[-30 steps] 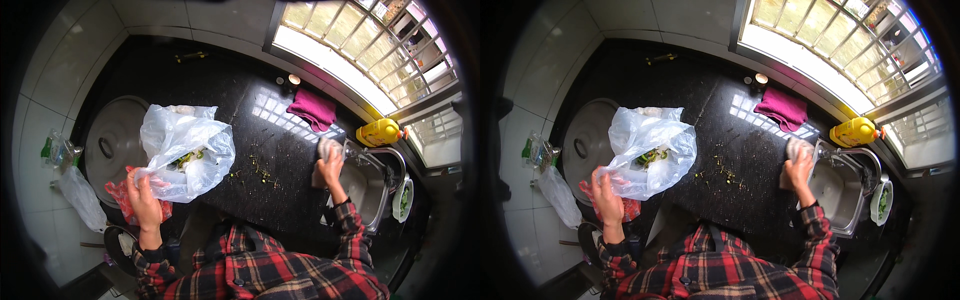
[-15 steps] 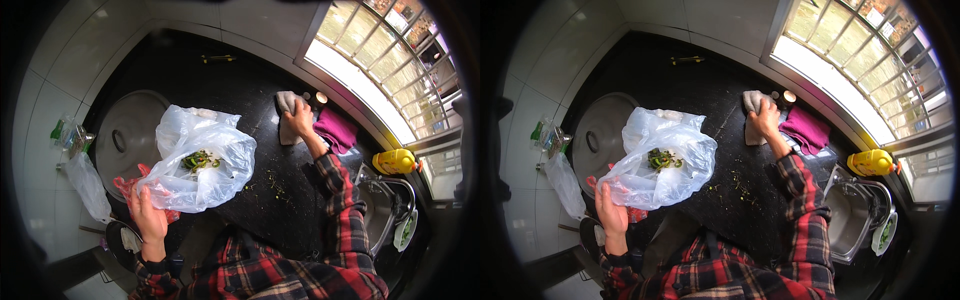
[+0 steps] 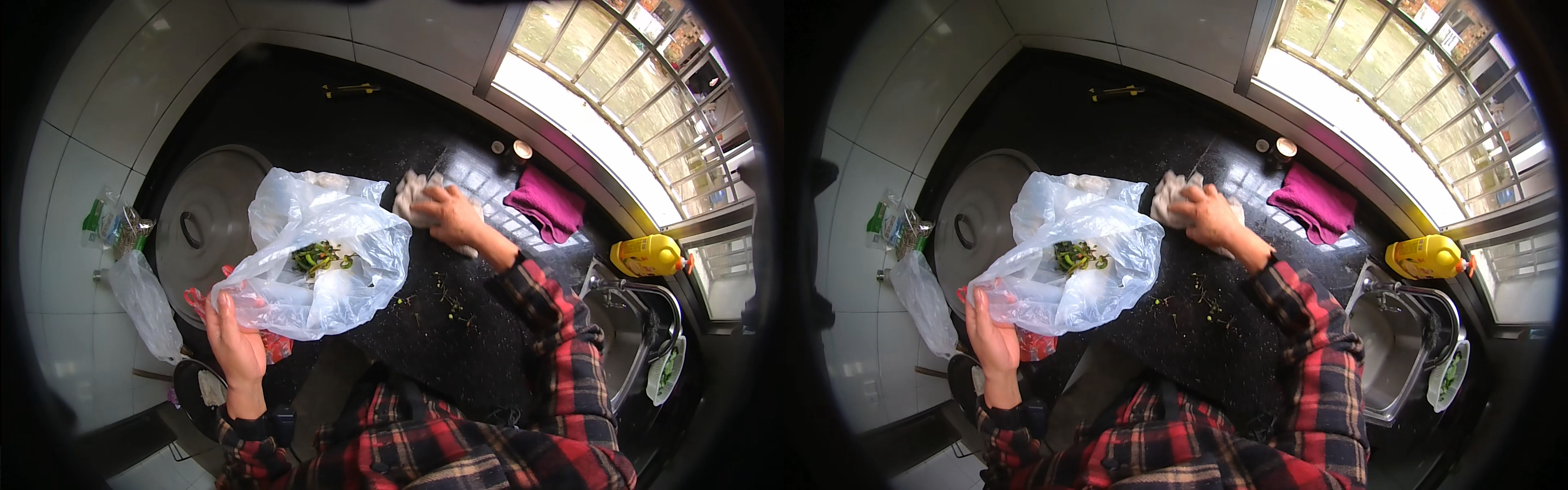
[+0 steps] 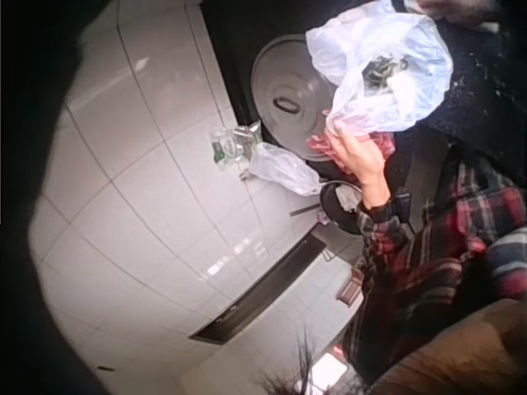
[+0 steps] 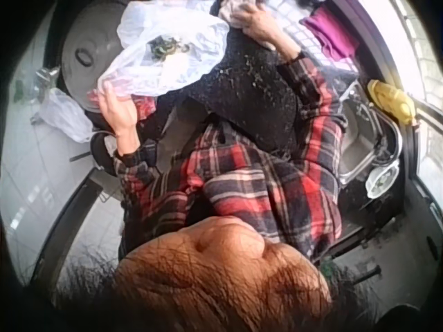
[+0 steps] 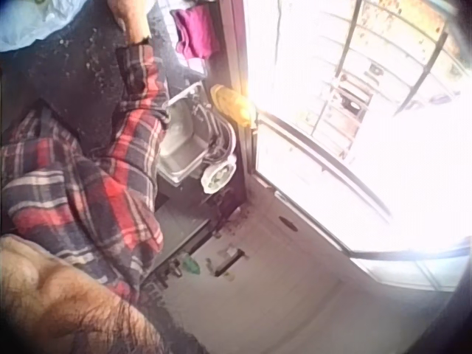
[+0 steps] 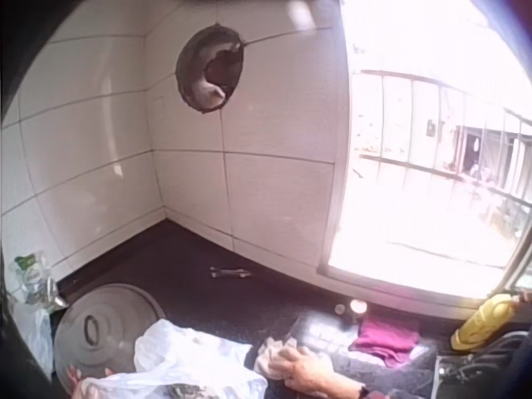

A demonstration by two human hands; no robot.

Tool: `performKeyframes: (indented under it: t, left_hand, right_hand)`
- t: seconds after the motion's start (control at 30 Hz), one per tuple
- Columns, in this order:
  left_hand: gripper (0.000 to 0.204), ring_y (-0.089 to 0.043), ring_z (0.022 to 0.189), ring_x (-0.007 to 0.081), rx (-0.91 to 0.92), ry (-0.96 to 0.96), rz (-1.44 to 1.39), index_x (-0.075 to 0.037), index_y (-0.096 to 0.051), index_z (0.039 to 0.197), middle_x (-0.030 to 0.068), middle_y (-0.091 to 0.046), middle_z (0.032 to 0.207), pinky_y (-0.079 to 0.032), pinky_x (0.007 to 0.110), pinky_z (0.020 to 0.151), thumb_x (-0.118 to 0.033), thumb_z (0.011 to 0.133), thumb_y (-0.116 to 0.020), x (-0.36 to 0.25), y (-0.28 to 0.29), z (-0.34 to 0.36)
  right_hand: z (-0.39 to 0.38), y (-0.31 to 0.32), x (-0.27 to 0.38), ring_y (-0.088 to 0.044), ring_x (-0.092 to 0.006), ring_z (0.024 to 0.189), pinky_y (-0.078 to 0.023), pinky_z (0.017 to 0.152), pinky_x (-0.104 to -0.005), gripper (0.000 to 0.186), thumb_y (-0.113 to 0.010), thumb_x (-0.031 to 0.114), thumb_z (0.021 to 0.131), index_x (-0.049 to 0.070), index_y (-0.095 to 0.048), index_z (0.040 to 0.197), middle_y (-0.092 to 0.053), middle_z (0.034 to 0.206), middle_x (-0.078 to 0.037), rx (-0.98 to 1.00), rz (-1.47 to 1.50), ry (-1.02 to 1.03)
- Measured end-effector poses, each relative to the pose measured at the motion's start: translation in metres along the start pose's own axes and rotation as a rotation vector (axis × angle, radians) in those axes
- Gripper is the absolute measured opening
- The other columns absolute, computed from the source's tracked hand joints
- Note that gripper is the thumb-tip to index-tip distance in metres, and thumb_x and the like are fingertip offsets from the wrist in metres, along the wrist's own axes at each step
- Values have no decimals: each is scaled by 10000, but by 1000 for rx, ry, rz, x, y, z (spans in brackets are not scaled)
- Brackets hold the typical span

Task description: The person plucks leaves from stems and places them in a colander, then washes hands and a cloth at the sink. The person wipes the countertop with the cloth, collects debris into a plastic bag, and continues wiping multiple areas of the kitchen counter.

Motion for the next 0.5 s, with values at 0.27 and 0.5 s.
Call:
performKeyframes:
  t: [0.27, 0.5]
  left_hand:
    - [277, -580, 937, 178, -12, 8, -20, -26, -514, 1164, 92, -585, 1125, -472, 338, 829, -234, 997, -439, 3, 9, -2]
    - [311, -595, 903, 194, -1, 25, -49, -16, -513, 1165, 106, -598, 1114, -477, 356, 830, -265, 1000, -424, 0, 10, -10]
  right_hand:
    - [-61, 32, 10, -451, -348, 1214, -376, 1020, -440, 640, -687, 149, 619, 230, -579, 1246, -428, 1365, -135, -78, 252, 131]
    - [-21, -14, 13, -445, -325, 1131, -436, 962, -429, 565, -688, 234, 684, 313, -567, 1230, -456, 1309, -40, 162, -83, -140]
Point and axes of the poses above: each hand's wrist, its own z-axis towards the middle knuckle, its own y-axis out of the back of the hand, x = y × z, the point moved 9 cm from there along z, towards the middle knuckle
